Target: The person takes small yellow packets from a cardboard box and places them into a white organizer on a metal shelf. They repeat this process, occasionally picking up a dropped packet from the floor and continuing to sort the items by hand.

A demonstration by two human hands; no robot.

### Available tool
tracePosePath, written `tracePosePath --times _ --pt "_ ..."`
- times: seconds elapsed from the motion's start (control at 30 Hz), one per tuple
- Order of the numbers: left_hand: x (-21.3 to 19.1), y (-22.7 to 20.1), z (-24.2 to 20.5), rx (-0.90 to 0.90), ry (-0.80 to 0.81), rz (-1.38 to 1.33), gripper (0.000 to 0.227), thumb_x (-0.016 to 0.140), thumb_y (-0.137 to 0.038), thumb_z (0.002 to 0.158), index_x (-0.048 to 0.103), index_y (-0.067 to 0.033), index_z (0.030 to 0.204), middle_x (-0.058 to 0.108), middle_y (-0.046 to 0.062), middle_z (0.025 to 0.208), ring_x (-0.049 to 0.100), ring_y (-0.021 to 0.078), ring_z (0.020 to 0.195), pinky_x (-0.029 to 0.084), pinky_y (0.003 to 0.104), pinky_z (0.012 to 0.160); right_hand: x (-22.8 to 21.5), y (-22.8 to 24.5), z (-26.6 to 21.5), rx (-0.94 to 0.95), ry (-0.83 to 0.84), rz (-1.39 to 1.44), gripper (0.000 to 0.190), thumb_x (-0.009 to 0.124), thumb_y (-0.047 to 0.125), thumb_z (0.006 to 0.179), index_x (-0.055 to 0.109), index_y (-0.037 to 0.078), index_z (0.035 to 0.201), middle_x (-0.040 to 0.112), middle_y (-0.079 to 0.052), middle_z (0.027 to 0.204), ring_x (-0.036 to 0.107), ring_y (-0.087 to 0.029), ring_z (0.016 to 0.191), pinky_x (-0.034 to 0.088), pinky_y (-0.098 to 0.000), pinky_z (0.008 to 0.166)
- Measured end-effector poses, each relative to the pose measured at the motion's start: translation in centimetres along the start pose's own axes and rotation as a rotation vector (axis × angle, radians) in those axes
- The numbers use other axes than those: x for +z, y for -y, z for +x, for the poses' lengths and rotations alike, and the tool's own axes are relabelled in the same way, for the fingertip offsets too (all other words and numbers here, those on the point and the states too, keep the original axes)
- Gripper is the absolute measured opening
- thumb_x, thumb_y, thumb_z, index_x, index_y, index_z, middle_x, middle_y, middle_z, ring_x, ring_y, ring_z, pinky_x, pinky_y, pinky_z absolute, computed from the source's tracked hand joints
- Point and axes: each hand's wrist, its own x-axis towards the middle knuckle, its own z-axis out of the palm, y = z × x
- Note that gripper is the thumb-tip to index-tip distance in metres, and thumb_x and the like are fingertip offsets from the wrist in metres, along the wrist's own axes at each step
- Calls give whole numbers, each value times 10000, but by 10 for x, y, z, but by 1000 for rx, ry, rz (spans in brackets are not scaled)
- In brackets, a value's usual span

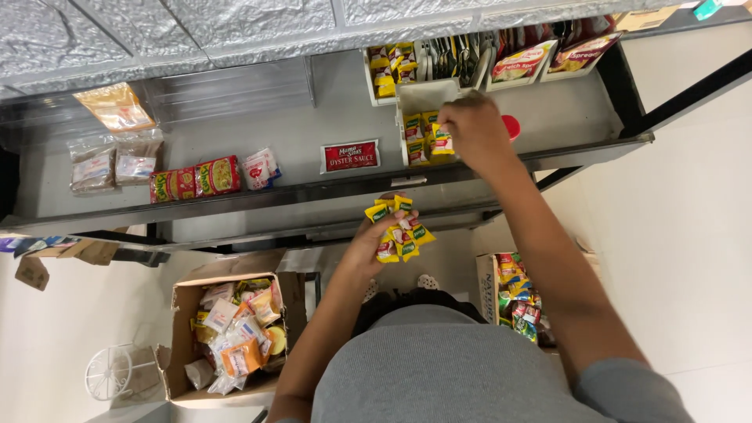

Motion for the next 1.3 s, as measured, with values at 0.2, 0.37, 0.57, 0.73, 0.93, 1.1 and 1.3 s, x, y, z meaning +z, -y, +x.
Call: tracePosePath --times 0.2,0.37,0.57,0.73,0.93,1.1,1.3 --pt "5 -12 -3 -17 -31 -19 454 737 -163 882 591 -131 1311 718 144 1157 715 256 1023 625 451 787 38 -23 10 -25 249 -561 197 622 -46 769 714 93 874 721 -75 924 597 -262 1132 361 -442 995" --pt "-4 -9 7 42 34 -30 439 738 -158 894 589 -138 1307 708 135 1151 704 250 1025 615 441 769 29 -18 -4 -247 38 -642 230 635 1 770 736 71 964 718 -89 1035 588 -272 1141 354 -471 1031" --pt "6 -12 11 72 -23 -71 428 736 -163 913 583 -130 1311 706 123 1147 705 241 1038 623 422 796 41 -7 -30 -258 240 -722 160 640 59 834 750 101 942 709 -59 1024 617 -236 1182 327 -497 1167" --pt "9 -16 8 165 20 -117 430 731 -167 924 563 -148 1320 699 112 1126 695 235 994 614 414 733 8 59 -42 -280 130 -693 151 668 50 806 740 103 928 692 -42 962 627 -232 1139 290 -578 1172" --pt "4 -11 5 235 -10 -125 462 724 -159 940 556 -133 1369 692 112 1152 710 225 1026 622 387 852 9 92 -89 -146 264 630 436 788 103 834 586 88 1220 544 -66 1180 570 -231 1070 498 -382 939" --pt "-6 1 2 208 59 -131 470 746 -174 969 550 -112 1392 707 135 1168 684 219 943 589 351 778 18 65 -105 -272 8 331 315 807 7 867 782 143 1150 621 14 1098 610 -192 1052 519 -346 926" --pt "14 2 -18 29 136 12 477 784 -118 897 561 -124 1319 681 93 1043 659 187 770 546 324 634 17 22 -118 -93 99 594 361 690 -127 733 821 94 986 572 -29 1019 584 -205 955 475 -320 796"
